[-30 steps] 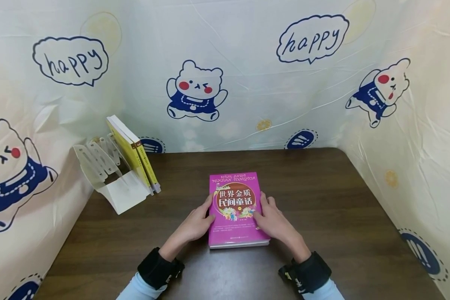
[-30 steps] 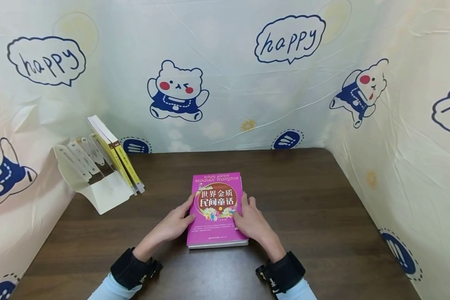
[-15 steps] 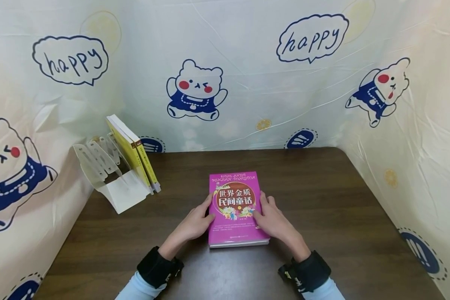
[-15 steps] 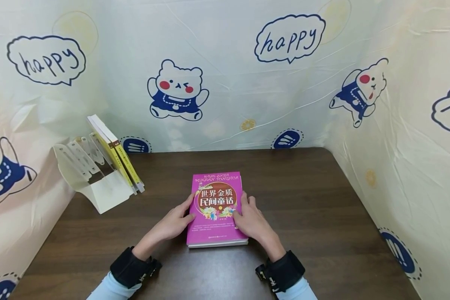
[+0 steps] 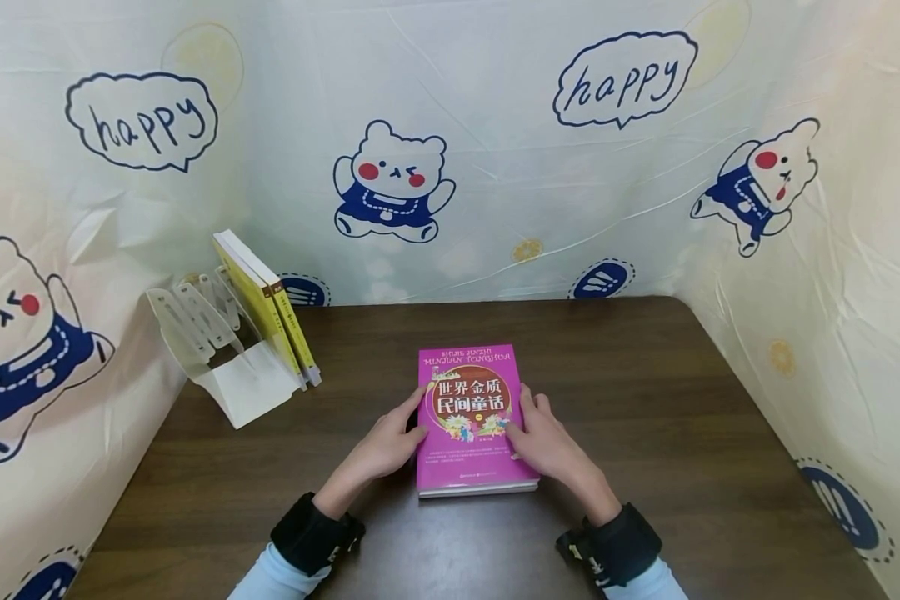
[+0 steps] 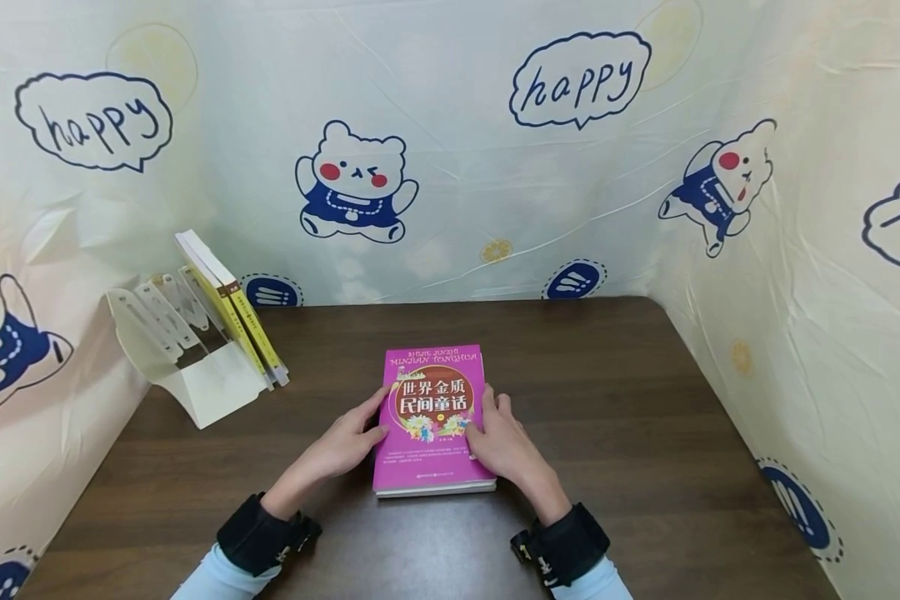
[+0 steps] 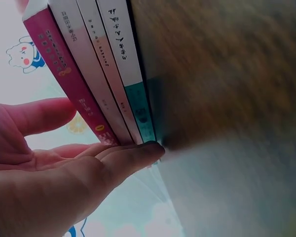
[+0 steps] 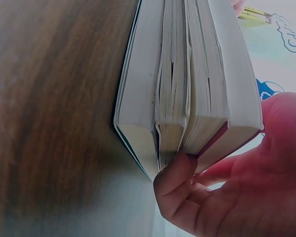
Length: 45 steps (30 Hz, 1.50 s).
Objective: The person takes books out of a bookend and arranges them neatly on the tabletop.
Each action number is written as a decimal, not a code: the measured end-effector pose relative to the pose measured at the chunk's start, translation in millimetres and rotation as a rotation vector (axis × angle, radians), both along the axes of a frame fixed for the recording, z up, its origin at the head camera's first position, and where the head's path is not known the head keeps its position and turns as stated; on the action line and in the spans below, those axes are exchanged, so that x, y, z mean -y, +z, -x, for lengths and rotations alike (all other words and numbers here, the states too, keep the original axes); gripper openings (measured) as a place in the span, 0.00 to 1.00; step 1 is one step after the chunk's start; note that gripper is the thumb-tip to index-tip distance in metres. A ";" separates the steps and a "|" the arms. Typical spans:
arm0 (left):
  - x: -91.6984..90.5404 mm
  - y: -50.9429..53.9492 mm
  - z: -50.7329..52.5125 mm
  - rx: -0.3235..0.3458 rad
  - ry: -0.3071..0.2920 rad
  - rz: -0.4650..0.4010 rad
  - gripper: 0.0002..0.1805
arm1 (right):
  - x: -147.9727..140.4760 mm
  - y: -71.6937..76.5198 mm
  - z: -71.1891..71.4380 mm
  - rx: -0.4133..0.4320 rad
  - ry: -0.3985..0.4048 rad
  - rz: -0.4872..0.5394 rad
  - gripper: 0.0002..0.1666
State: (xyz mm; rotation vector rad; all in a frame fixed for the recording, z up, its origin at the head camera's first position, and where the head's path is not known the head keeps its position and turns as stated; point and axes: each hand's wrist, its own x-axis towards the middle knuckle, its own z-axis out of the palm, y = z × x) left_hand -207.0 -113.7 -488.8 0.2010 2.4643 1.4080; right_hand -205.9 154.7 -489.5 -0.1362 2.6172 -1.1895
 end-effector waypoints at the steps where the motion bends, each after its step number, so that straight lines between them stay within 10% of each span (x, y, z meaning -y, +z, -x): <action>1: 0.4 0.2 0.0 -0.006 -0.003 0.003 0.36 | 0.2 0.3 0.0 0.001 0.001 -0.001 0.49; 31: 21.5 8.0 11.2 -0.078 0.173 0.020 0.29 | -0.1 -2.0 -0.5 0.011 -0.006 0.015 0.50; 45: 42.6 21.2 17.0 -0.158 0.441 -0.094 0.26 | -0.3 -0.6 -1.6 0.015 -0.002 0.019 0.50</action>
